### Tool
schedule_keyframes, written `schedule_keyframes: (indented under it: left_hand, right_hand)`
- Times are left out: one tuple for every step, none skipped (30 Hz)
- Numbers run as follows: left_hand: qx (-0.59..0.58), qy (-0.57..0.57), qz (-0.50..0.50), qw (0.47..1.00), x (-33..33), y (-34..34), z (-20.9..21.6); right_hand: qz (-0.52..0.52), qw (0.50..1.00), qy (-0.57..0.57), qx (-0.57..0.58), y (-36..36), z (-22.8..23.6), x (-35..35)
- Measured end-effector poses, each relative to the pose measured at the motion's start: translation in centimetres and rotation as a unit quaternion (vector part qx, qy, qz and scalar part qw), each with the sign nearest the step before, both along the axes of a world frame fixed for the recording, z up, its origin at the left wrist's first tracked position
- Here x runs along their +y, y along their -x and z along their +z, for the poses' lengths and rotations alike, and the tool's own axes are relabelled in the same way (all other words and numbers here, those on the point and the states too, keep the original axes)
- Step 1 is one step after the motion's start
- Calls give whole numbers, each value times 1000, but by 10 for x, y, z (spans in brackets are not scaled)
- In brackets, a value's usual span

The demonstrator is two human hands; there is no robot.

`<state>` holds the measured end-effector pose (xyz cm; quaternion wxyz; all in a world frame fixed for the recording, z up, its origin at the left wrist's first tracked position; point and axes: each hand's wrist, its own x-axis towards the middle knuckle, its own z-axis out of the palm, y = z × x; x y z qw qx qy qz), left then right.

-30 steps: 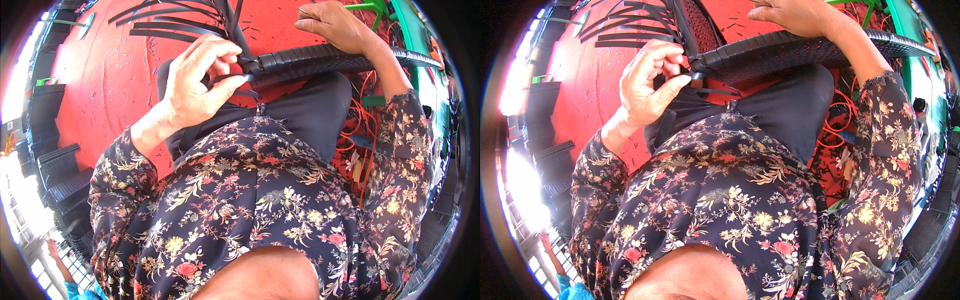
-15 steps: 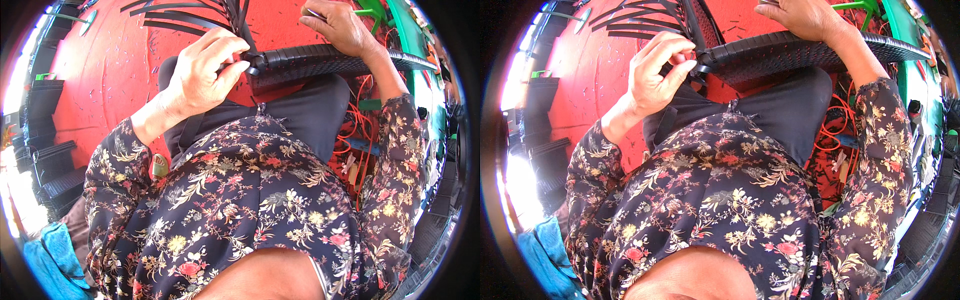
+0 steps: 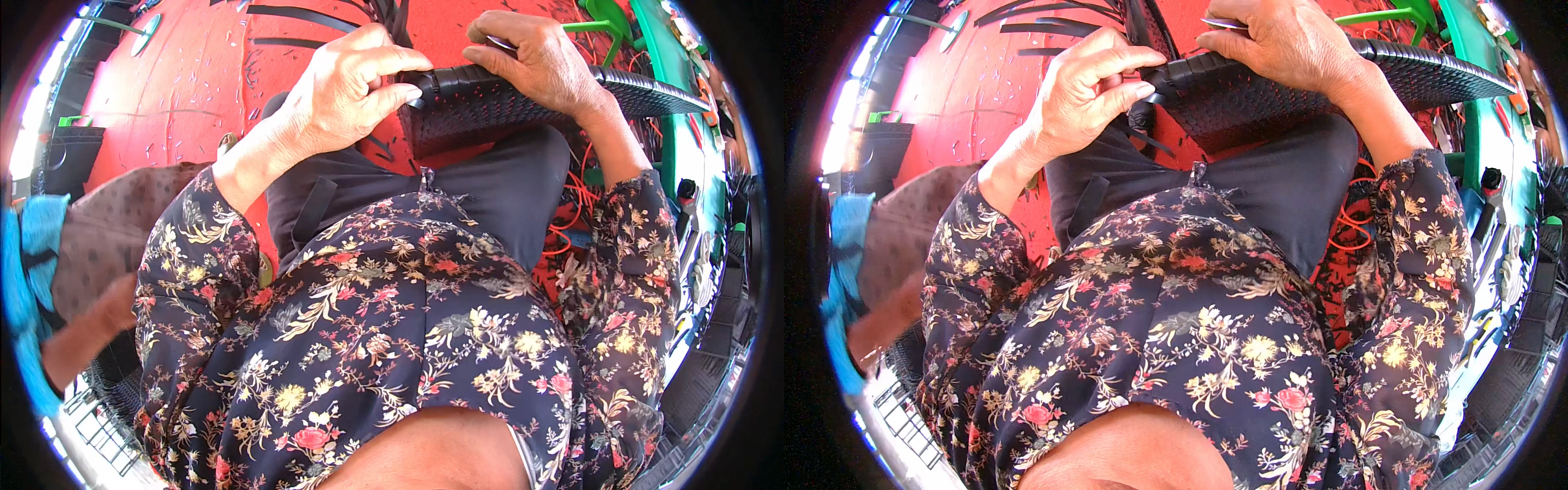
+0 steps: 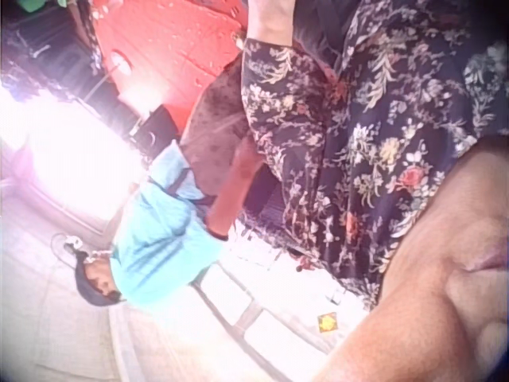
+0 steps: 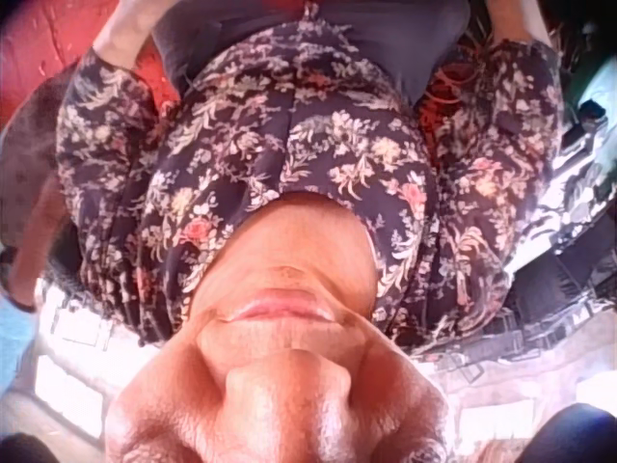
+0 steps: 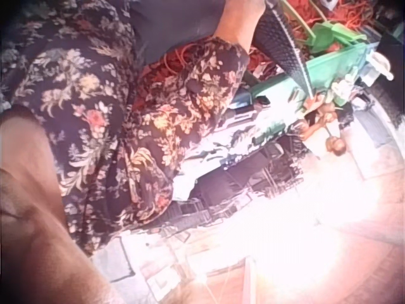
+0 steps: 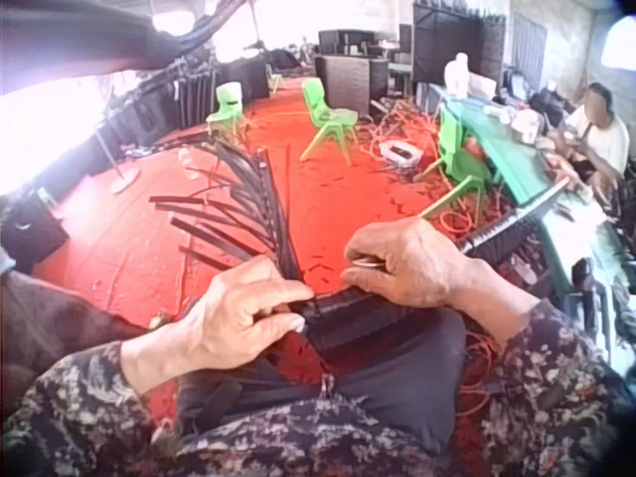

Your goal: The person weaves black plastic straps around a chair frame by hand. They use a heat gun to bond the straps and pliers to pull the material tight and trim it.

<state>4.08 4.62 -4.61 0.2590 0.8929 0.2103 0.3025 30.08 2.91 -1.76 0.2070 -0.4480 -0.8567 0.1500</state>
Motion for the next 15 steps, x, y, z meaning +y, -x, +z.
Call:
schedule_keyframes:
  left_hand:
    - [-2, 19, -5, 1000, 1, 0, 0]
    - [-4, 38, -10, 999, 2, 0, 0]
    - [-6, 56, -16, 998, 3, 0, 0]
    - [-11, 63, -11, 998, 3, -1, 1]
    - [-15, 71, -6, 997, 2, -3, 3]
    - [-22, 80, -1, 997, 0, -3, 3]
    - [-26, 87, 4, 996, -2, -4, 4]
    - [-30, 95, 9, 995, -5, -4, 5]
    - [-34, 102, 14, 994, -7, -3, 6]
    - [-27, 70, 4, 997, -6, -2, 6]
    - [-19, 38, -6, 999, -5, -1, 7]
    - [-11, 6, -15, 1000, -5, -1, 9]
    - [-16, 14, -19, 1000, -4, -2, 9]
    - [-21, 22, -23, 999, -3, -4, 10]
    - [-25, 29, -27, 999, -2, -6, 11]
  right_hand:
    - [1, 1000, 2, 0, 2, 3, 0]
    - [3, 1000, 4, 0, 4, 5, 0]
    - [1, 1000, 3, -1, 6, 9, -3]
    - [-1, 1000, 2, -2, 7, 14, -6]
    - [-2, 1000, 1, -3, 9, 16, -7]
    - [-9, 1000, 5, -13, 11, 17, -7]
    - [-15, 1000, 8, -24, 12, 18, -7]
    - [-21, 999, 12, -34, 14, 19, -7]
    - [-16, 999, 1, -49, 17, 20, -7]
    - [-11, 998, -10, -64, 20, 21, -7]
    - [-6, 997, -21, -79, 22, 21, -7]
    - [-6, 997, -29, -68, 23, 21, -8]
    - [-6, 998, -36, -58, 24, 21, -8]
    - [-7, 998, -44, -47, 24, 21, -9]
    - [-19, 998, -29, -49, 24, 21, -9]
